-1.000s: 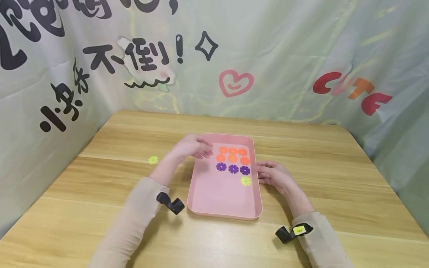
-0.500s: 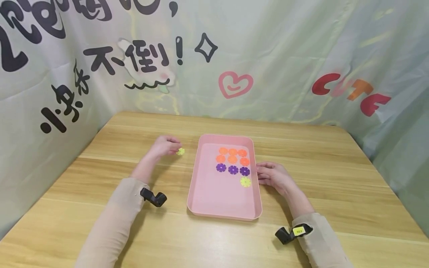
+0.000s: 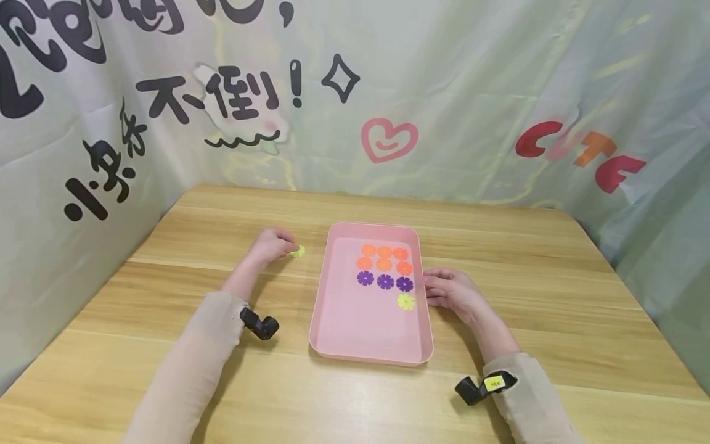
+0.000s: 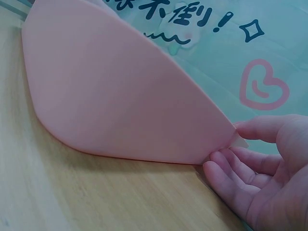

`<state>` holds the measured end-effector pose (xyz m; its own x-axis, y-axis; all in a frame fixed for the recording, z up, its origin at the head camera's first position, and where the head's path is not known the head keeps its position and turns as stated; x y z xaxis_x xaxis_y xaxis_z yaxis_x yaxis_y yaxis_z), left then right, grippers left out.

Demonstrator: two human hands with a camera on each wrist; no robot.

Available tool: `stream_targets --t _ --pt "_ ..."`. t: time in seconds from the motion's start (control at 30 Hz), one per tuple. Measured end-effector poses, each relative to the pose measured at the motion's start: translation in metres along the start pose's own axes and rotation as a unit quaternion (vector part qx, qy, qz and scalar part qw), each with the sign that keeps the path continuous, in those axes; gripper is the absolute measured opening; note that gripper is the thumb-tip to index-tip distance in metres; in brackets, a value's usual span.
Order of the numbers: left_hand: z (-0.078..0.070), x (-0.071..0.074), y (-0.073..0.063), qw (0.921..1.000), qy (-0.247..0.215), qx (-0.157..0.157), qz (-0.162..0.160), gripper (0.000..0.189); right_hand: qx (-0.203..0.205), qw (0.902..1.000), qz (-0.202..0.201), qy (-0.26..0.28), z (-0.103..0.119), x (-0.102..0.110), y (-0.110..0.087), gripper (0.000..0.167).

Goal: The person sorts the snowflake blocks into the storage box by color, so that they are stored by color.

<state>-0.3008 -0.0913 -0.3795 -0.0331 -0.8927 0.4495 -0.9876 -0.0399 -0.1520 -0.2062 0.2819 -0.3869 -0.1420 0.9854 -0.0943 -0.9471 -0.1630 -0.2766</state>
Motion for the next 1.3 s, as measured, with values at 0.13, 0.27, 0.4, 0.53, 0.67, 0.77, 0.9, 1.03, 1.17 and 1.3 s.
stream_targets --t 0.13,0.27,0.4,0.53,0.67,0.77,0.9,1.03,1.17,1.3 --pt "0.001 -0.002 0.002 0.9989 0.044 -0.010 0.014 0.040 0.000 1.0000 0.002 -0.001 0.000 0.000 0.000 0.019" --pt "0.000 -0.005 0.003 0.9975 0.068 -0.014 0.014 0.043 0.000 1.0000 -0.001 -0.007 0.001 -0.001 -0.001 0.021" --pt "-0.001 -0.008 0.004 0.9958 0.090 -0.017 0.006 0.038 0.003 0.9999 -0.003 -0.010 0.001 0.000 -0.001 0.023" --pt "-0.002 -0.010 0.003 0.9950 0.099 -0.014 0.000 0.023 0.005 1.0000 -0.002 -0.008 0.000 0.000 -0.001 0.022" --pt "-0.004 -0.011 0.001 0.9936 0.112 -0.014 0.000 0.021 0.003 1.0000 -0.002 -0.008 -0.001 0.000 -0.002 0.020" --pt "-0.005 -0.012 0.001 0.9928 0.119 -0.017 0.002 0.026 0.003 1.0000 -0.003 -0.008 -0.001 0.000 -0.002 0.022" --pt "-0.004 -0.011 0.002 0.9897 0.140 -0.027 -0.006 0.017 0.001 1.0000 -0.002 -0.005 -0.001 -0.001 -0.002 0.022" --pt "-0.004 -0.008 0.003 0.9857 0.163 -0.035 -0.020 0.009 -0.002 1.0000 0.000 -0.008 -0.001 -0.002 -0.002 0.022" --pt "-0.006 -0.006 0.002 0.9874 0.151 -0.037 -0.026 0.021 0.001 0.9999 -0.002 -0.014 -0.001 -0.001 -0.001 0.024" --pt "-0.012 -0.007 0.000 0.9949 0.092 -0.032 -0.024 0.025 0.004 0.9999 -0.004 -0.011 0.001 0.000 -0.001 0.024"
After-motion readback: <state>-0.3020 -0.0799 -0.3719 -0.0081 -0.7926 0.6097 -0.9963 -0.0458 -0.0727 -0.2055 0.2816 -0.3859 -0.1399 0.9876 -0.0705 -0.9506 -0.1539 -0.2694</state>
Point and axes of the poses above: each hand's wrist, its own y-axis towards the middle knuckle, its own x-axis out of the back of the hand, z = x × y, the point moved 1 cm from there along y, towards the middle knuckle, and after that the axes turned 6 degrees about -z, right-handed, at the moved point
